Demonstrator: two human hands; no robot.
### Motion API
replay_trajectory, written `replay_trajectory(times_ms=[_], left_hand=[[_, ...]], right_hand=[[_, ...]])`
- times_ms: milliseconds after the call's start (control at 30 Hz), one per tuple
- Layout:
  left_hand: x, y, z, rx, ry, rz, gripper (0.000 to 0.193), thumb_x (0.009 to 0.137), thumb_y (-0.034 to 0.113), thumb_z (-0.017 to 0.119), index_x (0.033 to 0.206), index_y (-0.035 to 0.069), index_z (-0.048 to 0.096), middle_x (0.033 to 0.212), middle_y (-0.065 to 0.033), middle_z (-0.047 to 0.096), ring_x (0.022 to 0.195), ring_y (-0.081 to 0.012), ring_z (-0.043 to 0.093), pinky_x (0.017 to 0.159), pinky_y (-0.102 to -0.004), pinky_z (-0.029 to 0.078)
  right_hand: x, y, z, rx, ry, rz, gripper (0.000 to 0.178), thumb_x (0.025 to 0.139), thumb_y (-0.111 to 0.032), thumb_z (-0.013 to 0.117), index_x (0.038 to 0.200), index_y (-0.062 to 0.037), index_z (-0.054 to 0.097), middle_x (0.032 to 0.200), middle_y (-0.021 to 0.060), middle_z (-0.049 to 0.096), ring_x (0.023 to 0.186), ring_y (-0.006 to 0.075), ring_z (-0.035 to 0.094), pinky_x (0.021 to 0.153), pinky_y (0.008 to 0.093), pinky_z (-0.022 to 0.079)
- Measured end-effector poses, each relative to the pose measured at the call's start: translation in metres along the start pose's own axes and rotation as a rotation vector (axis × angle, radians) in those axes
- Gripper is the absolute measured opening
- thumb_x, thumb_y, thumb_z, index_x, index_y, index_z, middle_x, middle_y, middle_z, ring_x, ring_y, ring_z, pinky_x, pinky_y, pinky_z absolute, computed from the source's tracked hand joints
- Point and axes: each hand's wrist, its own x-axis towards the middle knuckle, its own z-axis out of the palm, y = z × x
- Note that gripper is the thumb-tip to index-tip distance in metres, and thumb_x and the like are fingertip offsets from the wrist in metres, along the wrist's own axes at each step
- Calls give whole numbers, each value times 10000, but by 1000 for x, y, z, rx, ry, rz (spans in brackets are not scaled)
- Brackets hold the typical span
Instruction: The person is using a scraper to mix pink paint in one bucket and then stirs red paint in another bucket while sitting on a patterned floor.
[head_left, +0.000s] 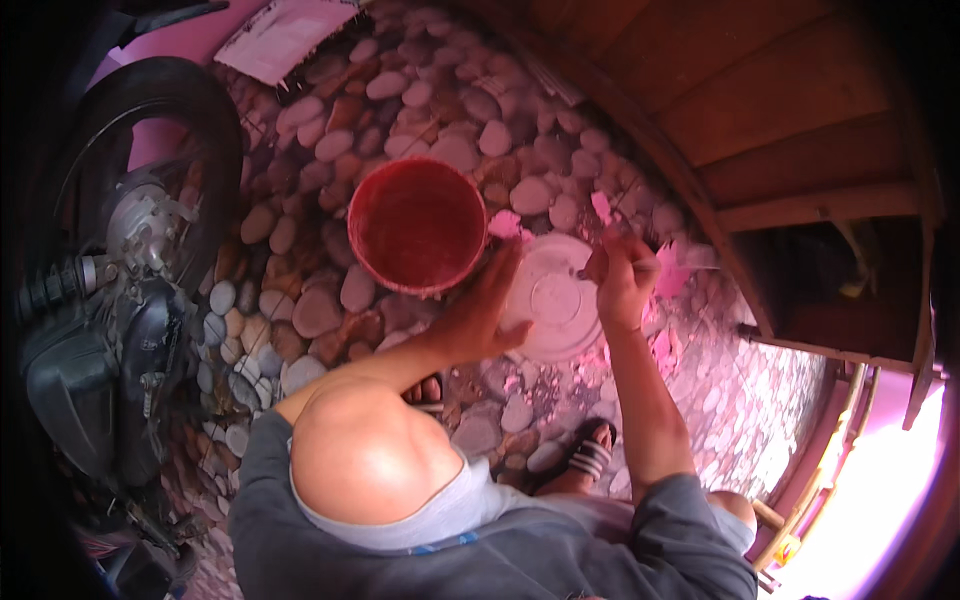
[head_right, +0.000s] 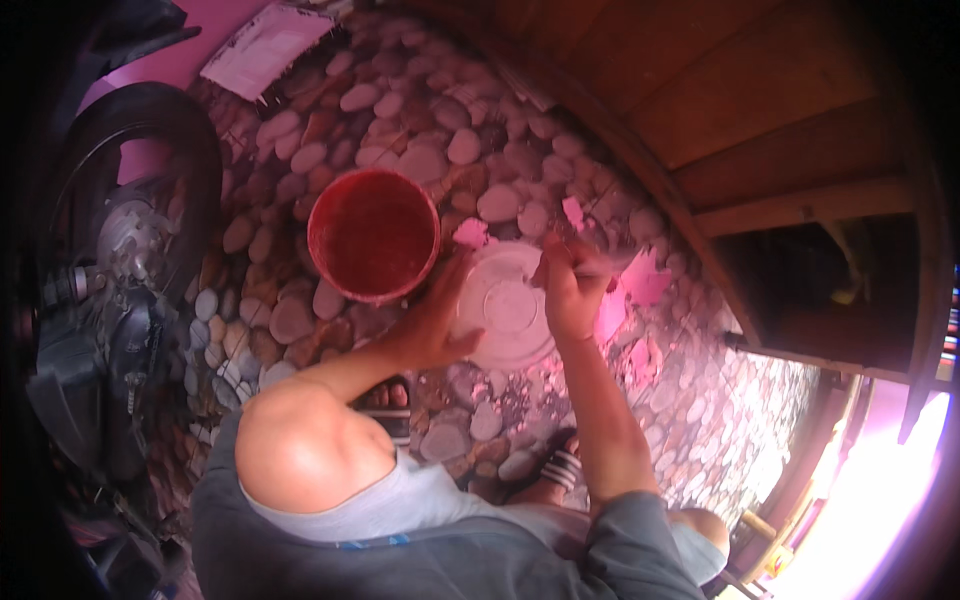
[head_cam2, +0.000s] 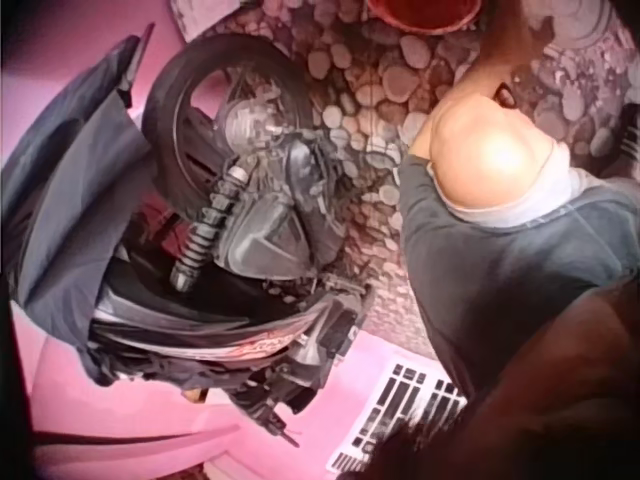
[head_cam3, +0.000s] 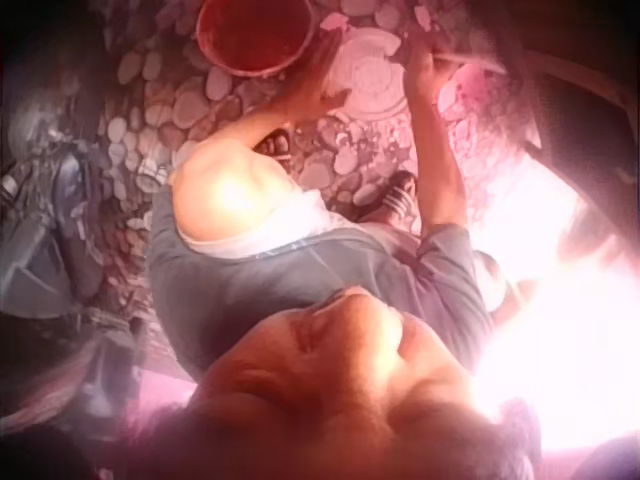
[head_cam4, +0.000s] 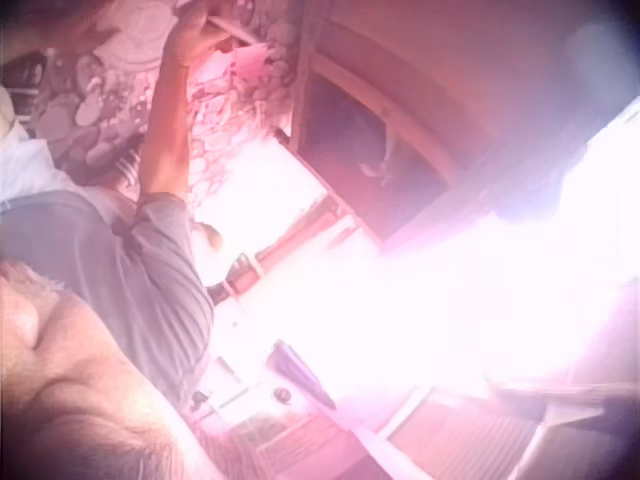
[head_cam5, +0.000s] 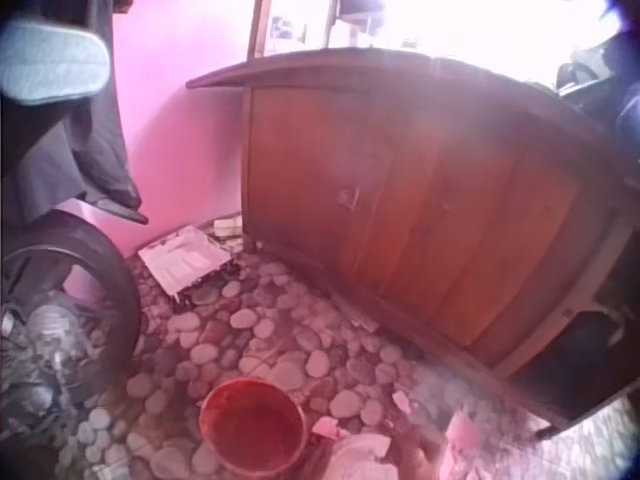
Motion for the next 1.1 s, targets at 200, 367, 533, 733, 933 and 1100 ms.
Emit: replay_trajectory(times_ms=[200, 367, 533, 733, 933, 1100], left_hand=[[-15, 8, 3, -94, 53, -168, 922, 829, 259, 671, 1470, -67, 94, 1506, -312, 144, 1422, -434, 149, 1160, -456, 162], [-19, 7, 0, -54, 79, -164, 932, 827, 277, 682, 1470, -62, 98, 1501, -313, 155, 1413, -439, 176, 1155, -461, 178], [-8, 9, 2, -74, 32, -133, 1122, 740, 444, 770, 1468, -65, 83, 1505, -321, 119, 1416, -450, 148, 1155, -474, 171], [-17, 2, -17, -15, -105, -64, 1312, 643, 555, 807, 1470, -52, -11, 1510, -333, 26, 1421, -469, 78, 1158, -497, 153], [-6, 14, 6, 15, -98, -66, 1336, 627, 493, 842, 1462, -59, -43, 1502, -336, 33, 1408, -483, 103, 1152, -499, 179], [-10, 8, 4, -5, -42, -73, 1326, 622, 470, 851, 1464, -55, -29, 1493, -347, 55, 1403, -486, 123, 1143, -502, 194]], right_hand=[[22, -91, 10, 228, 40, -153, 291, 895, -106, 548, 631, -59, 434, 480, 8, 389, 410, 94, 374, 408, 275, 324], [24, -132, -12, 478, -163, -322, 348, 911, -245, 423, 596, -145, 312, 467, -14, 299, 401, 100, 265, 406, 275, 269], [-2, -10, -16, 183, 25, 32, 246, 859, -42, 590, 668, -94, 445, 497, -12, 343, 395, 93, 300, 398, 276, 243], [17, -105, -6, 489, -88, -225, 277, 876, -45, 535, 634, -117, 422, 476, -27, 324, 375, 101, 256, 370, 275, 202], [-31, 13, -43, -61, -51, -51, 102, 809, -30, 632, 741, -73, 568, 592, 16, 488, 507, 126, 451, 492, 282, 345], [-23, -21, -3, 162, -146, 127, 217, 927, -65, 566, 723, -61, 491, 664, 4, 486, 617, 76, 425, 603, 244, 378]])
